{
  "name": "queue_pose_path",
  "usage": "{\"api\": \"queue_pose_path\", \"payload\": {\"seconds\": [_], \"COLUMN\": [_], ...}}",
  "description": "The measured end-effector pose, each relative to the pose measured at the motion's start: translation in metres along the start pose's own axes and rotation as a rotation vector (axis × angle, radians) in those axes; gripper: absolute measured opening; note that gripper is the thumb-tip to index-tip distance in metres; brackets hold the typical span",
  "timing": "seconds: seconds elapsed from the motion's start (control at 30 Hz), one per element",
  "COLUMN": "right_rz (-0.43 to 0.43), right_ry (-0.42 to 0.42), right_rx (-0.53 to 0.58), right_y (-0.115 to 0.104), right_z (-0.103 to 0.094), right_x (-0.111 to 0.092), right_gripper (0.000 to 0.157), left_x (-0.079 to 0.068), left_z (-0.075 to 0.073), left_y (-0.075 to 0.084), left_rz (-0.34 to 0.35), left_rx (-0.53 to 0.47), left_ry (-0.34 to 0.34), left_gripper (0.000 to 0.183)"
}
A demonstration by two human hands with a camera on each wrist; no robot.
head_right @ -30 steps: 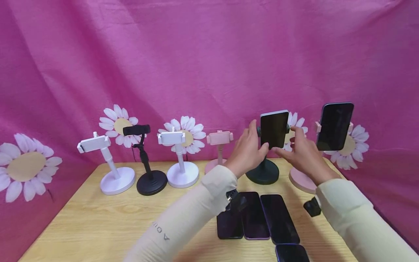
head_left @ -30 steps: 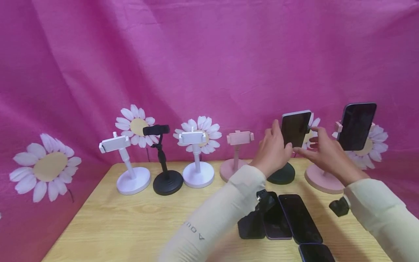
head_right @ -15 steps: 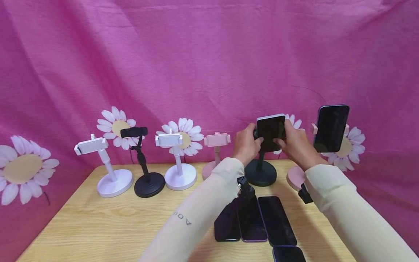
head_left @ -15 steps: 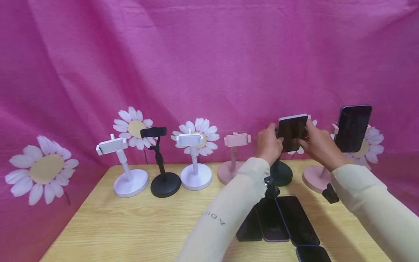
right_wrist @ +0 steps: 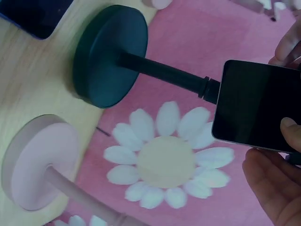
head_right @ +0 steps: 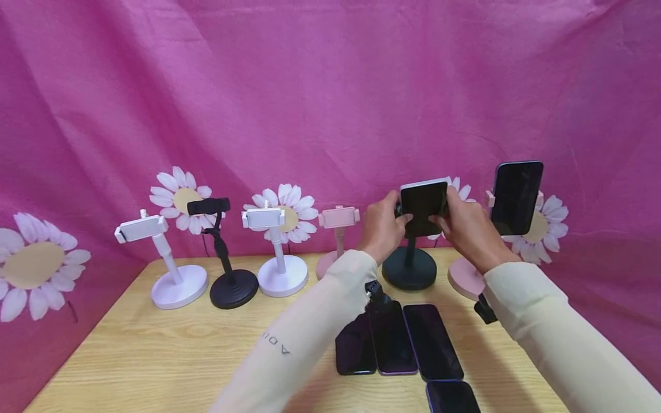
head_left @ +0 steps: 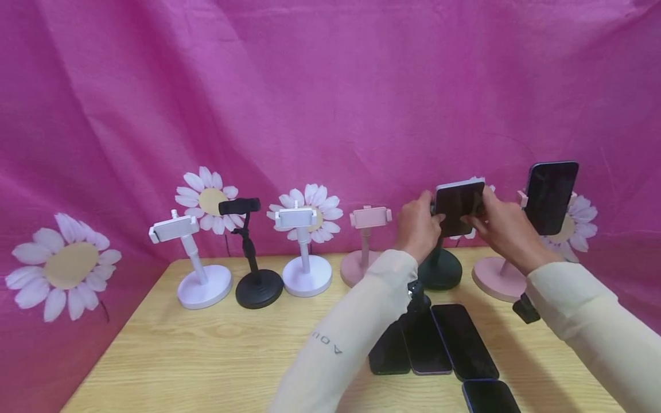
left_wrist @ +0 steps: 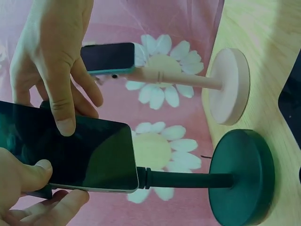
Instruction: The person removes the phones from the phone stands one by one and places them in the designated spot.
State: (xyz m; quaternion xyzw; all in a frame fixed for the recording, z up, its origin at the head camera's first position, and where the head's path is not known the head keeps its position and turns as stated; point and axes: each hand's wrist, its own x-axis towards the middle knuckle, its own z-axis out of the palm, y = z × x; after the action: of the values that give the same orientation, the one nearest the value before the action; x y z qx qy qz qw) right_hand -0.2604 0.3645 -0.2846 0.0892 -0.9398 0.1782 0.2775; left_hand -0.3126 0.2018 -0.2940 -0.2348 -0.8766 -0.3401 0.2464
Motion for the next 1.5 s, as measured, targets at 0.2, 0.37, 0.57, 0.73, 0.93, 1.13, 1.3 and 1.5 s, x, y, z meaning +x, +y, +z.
{"api": "queue_pose_path", "payload": {"seconds": [0.2, 0.37, 0.57, 0.73, 0.93, 1.13, 1.3, 1.5], "right_rz": [-0.062, -0.117, -0.223, -0.3, -0.338, -0.371, -0.415, -0.432], "right_ry": [0.085, 0.137, 0.205, 0.245, 0.234, 0.175, 0.111, 0.046], "right_rx": [0.015, 0.021, 0.064, 0.116, 0.22, 0.337, 0.419, 0.472], "right_y": [-0.026, -0.057, -0.103, -0.143, -0.178, -0.199, -0.209, -0.218], "right_z": [-0.019, -0.038, -0.05, -0.046, -0.031, -0.002, 0.022, 0.043], "right_x": [-0.007, -0.019, -0.04, -0.051, -0.06, -0.065, -0.068, -0.073], "right_gripper": [0.042, 0.045, 0.057, 0.059, 0.06, 0.055, 0.055, 0.058], "left_x": [-0.011, -0.023, -0.046, -0.069, -0.097, -0.125, -0.145, -0.165], "left_z": [-0.035, -0.074, -0.127, -0.171, -0.211, -0.231, -0.236, -0.236], "left_y": [-0.001, -0.002, -0.014, -0.029, -0.049, -0.075, -0.096, -0.117], "left_rz": [0.123, 0.231, 0.379, 0.435, 0.427, 0.353, 0.266, 0.214], "left_rx": [-0.096, -0.17, -0.334, -0.35, -0.313, -0.27, -0.275, -0.332], "left_ry": [0.01, 0.003, -0.044, -0.061, -0.056, -0.073, -0.101, -0.109], "left_gripper": [0.024, 0.024, 0.022, 0.026, 0.03, 0.032, 0.035, 0.038]}}
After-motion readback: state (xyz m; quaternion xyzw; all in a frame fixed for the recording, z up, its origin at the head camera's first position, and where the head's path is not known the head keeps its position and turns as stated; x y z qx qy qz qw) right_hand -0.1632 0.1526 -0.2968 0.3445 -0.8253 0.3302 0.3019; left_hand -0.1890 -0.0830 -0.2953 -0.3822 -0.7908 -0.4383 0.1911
